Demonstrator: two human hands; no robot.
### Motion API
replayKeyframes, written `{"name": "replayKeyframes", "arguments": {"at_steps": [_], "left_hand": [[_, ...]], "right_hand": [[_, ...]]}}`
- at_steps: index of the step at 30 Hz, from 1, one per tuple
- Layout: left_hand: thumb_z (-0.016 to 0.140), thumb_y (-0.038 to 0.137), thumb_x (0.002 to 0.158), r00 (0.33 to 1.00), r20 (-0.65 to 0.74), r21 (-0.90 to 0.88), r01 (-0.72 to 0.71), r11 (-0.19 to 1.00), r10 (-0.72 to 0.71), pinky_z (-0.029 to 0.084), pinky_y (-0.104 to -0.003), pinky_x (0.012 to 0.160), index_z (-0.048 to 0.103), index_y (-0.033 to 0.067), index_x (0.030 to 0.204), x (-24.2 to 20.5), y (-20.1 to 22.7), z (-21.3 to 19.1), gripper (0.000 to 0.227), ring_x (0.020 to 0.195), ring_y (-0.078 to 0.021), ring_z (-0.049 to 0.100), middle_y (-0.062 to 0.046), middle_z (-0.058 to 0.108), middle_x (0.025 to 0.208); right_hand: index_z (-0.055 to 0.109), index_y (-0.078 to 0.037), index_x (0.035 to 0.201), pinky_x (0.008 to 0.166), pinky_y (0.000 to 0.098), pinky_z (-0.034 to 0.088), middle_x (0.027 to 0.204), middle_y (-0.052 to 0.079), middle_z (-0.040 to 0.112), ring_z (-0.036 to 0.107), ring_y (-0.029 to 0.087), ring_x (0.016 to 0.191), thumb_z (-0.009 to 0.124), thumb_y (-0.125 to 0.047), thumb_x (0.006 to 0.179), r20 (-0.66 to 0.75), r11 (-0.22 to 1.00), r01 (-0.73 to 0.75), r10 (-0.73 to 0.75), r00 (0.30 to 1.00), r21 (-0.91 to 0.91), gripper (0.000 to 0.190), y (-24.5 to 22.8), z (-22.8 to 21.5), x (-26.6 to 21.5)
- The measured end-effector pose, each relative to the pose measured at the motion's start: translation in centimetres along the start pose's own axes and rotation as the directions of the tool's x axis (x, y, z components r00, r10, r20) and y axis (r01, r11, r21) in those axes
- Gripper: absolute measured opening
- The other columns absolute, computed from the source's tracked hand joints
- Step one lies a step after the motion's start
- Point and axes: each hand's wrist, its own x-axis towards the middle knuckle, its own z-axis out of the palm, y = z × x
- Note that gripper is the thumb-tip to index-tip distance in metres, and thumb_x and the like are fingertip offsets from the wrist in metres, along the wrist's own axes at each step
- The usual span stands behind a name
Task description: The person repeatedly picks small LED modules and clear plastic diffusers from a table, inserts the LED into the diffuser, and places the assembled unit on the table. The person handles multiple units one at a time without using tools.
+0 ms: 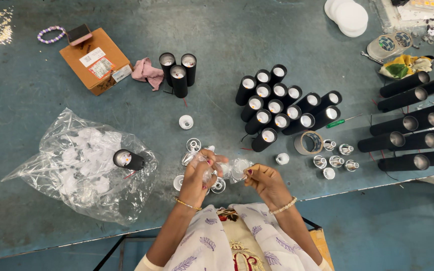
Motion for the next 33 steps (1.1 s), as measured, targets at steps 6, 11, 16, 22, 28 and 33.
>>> {"name": "replayKeyframes", "arguments": {"at_steps": [6, 11, 16, 22, 28, 33], "left_hand": [[0.049, 0.017, 0.1, 0.998, -0.023, -0.117, 0.057, 0.991, -0.06, 0.025, -0.021, 0.042, 0.049, 0.0101, 0.095, 1.9, -2.9, -2.1, 0.009, 0.058, -0.0066, 0.044, -0.002, 0.045, 0.077], [0.049, 0.042, 0.101, 0.943, -0.076, 0.099, 0.331, 0.938, -0.325, 0.019, -0.019, 0.037, 0.053, 0.0125, 0.086, 4.2, -7.8, -3.9, 0.034, 0.046, -0.0038, 0.032, 0.004, 0.037, 0.066], [0.046, 0.061, 0.103, 0.885, 0.019, 0.191, 0.454, 0.87, -0.466, 0.02, -0.02, 0.037, 0.036, 0.0163, 0.068, 8.5, -15.5, -4.3, 0.058, 0.045, -0.0048, 0.035, 0.006, 0.032, 0.059], [0.047, 0.03, 0.102, 0.806, -0.011, 0.443, 0.534, 0.72, -0.591, 0.043, -0.02, 0.051, 0.049, 0.0108, 0.078, 13.0, -22.6, -4.3, 0.031, 0.066, -0.0069, 0.062, 0.001, 0.074, 0.086], [0.05, 0.03, 0.102, 0.838, 0.061, 0.444, 0.464, 0.767, -0.542, 0.032, -0.02, 0.046, 0.072, 0.008, 0.117, 15.9, -28.0, -4.8, 0.035, 0.057, -0.0032, 0.044, 0.006, 0.052, 0.073], [0.064, 0.039, 0.1, 0.935, -0.142, 0.57, 0.345, 0.746, -0.325, 0.032, -0.026, 0.045, 0.077, 0.0057, 0.107, 17.8, -31.0, -4.2, 0.036, 0.053, -0.0089, 0.041, 0.003, 0.048, 0.064]], "right_hand": [[0.073, 0.002, 0.097, 0.072, 0.0284, 0.056, 0.089, 0.008, 0.073, 0.067, 0.013, 0.077, 0.065, -0.011, 0.097, -0.097, 0.991, 0.051, -0.063, 0.993, -0.122, 0.015, 2.1, -6.4, -0.6], [0.075, 0.001, 0.102, 0.072, 0.0258, 0.053, 0.092, 0.009, 0.074, 0.065, 0.012, 0.078, 0.067, -0.009, 0.097, -0.324, 0.759, 0.162, -0.447, 0.833, -0.631, 0.013, 1.0, -14.3, 0.2], [0.071, -0.001, 0.103, 0.073, 0.0311, 0.055, 0.092, 0.01, 0.072, 0.068, 0.018, 0.078, 0.073, -0.005, 0.092, -0.16, 0.271, 0.104, -0.792, 0.589, -0.957, 0.012, 0.7, -17.0, 2.6], [0.067, -0.003, 0.102, 0.076, 0.0389, 0.053, 0.109, 0.011, 0.065, 0.065, 0.028, 0.087, 0.075, -0.002, 0.089, 0.224, -0.198, 0.104, -0.852, 0.472, -0.975, 0.015, 1.9, -16.3, 3.4], [0.072, -0.003, 0.099, 0.069, 0.0374, 0.051, 0.113, 0.011, 0.067, 0.063, 0.023, 0.081, 0.079, -0.003, 0.084, 0.236, -0.22, 0.092, -0.828, 0.509, -0.971, 0.016, 3.8, -16.5, 3.0], [0.073, -0.004, 0.1, 0.07, 0.0368, 0.053, 0.114, 0.011, 0.066, 0.064, 0.024, 0.085, 0.079, -0.004, 0.083, 0.248, -0.214, 0.125, -0.818, 0.519, -0.969, 0.018, 4.1, -17.0, 3.4]]}}
